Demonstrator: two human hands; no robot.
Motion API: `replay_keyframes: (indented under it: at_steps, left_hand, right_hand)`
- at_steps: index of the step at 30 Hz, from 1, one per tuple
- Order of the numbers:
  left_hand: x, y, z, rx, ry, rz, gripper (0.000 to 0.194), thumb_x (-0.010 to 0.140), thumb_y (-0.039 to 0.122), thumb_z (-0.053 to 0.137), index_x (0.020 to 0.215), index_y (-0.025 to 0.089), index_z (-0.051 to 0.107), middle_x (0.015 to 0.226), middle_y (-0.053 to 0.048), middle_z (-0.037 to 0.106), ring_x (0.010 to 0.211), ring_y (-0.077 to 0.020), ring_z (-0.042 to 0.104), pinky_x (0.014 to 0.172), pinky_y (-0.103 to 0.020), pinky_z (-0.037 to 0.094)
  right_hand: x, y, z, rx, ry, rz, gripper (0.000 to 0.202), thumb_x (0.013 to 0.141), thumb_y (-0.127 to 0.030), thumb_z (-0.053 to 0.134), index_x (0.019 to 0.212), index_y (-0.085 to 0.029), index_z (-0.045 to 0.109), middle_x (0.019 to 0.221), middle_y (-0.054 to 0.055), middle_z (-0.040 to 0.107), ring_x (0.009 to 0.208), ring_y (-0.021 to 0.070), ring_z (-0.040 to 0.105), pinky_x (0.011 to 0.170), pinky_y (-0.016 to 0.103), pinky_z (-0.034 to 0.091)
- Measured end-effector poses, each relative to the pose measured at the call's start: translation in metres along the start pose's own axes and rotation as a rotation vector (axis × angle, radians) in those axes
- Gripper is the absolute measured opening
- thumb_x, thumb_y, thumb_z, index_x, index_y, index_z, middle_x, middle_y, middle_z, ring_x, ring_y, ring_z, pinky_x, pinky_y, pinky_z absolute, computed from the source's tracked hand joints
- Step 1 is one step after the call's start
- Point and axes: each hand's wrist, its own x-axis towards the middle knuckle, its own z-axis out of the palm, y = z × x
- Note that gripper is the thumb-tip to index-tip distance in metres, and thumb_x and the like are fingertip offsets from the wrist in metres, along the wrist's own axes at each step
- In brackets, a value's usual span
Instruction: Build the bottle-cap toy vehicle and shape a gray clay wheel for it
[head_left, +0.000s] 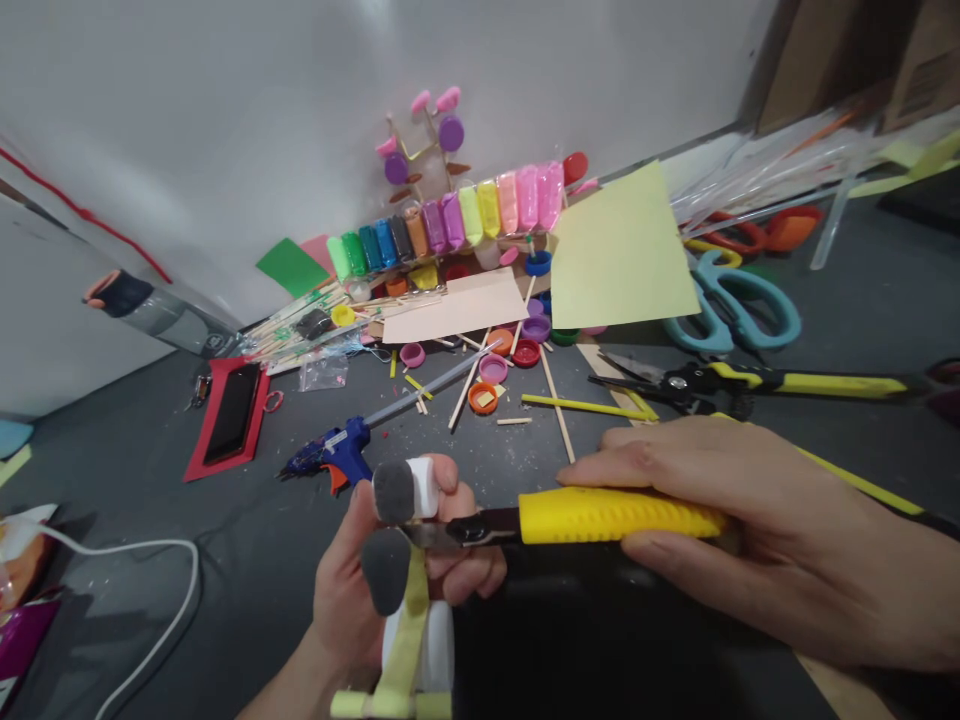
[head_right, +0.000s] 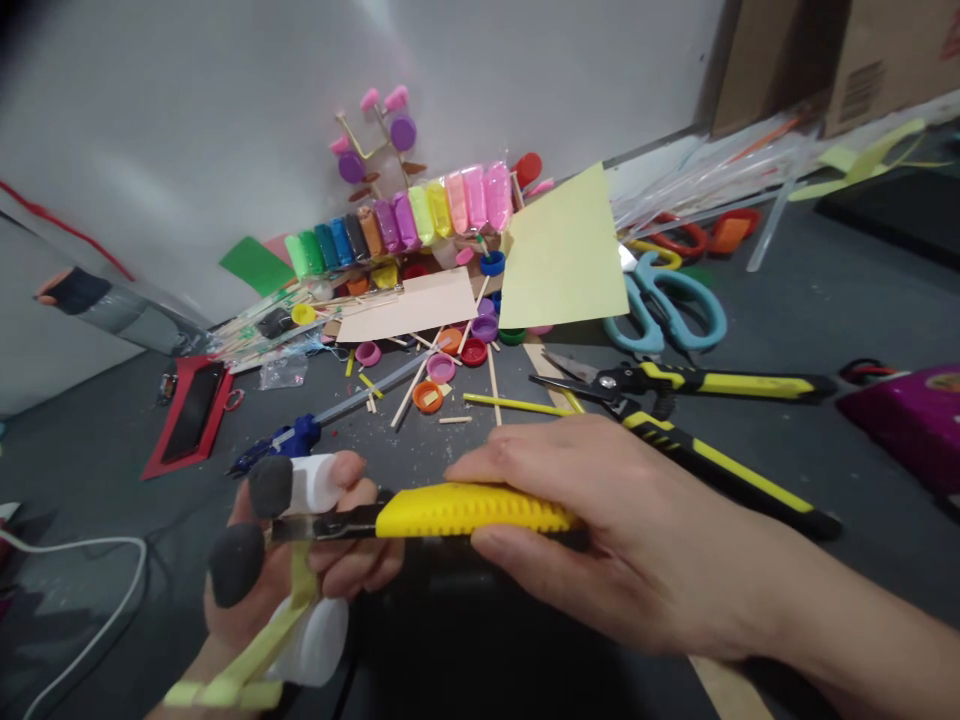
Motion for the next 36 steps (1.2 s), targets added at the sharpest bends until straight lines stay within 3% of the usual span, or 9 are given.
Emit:
replay_keyframes:
  at_steps: [12, 18, 36]
  left_hand:
    - [-0.0007, -0.0029, -0.0054, -0.002, -0.105, -0.049, 0.047, 0.095, 0.058, 0.055, 0.105, 0.016, 0.072, 0.06, 0.007, 0.037, 0.054, -0.0111, 0.034, 0.072, -0.029, 0.04]
    - [-0.001, -0.0026, -0.0067, 0.028, -0.033, -0.038, 0.045, 0.093, 0.056, 0.057, 0.103, 0.016, 0.074, 0.067, 0.005, 0.046, 0.052, -0.0099, 0.034, 0.072, -0.032, 0.043]
    - [0.0039, -0.0035, -0.007, 0.016, -0.133, -0.072, 0.051, 0.095, 0.06, 0.054, 0.107, 0.015, 0.074, 0.06, 0.009, 0.035, 0.053, -0.0099, 0.033, 0.076, -0.029, 0.043]
  right_hand:
    - [0.0026, -0.0001, 0.0038, 0.036, 0.03, -0.049, 0.019, 0.106, -0.031, 0.049, 0.114, -0.021, 0.063, 0.084, -0.001, 0.071, 0.071, 0.0118, 0.067, 0.065, 0.022, 0.05]
    - [0.0014, -0.0017, 0.006, 0.033, 0.009, -0.065, 0.021, 0.107, -0.03, 0.042, 0.111, -0.021, 0.062, 0.091, 0.003, 0.075, 0.076, 0.0163, 0.071, 0.063, 0.026, 0.051]
    - [0.0019, -0.0038, 0.0066, 0.094, 0.011, -0.039, 0.018, 0.102, -0.022, 0.05, 0.11, -0.018, 0.065, 0.082, 0.001, 0.071, 0.068, 0.0147, 0.067, 0.063, 0.027, 0.048]
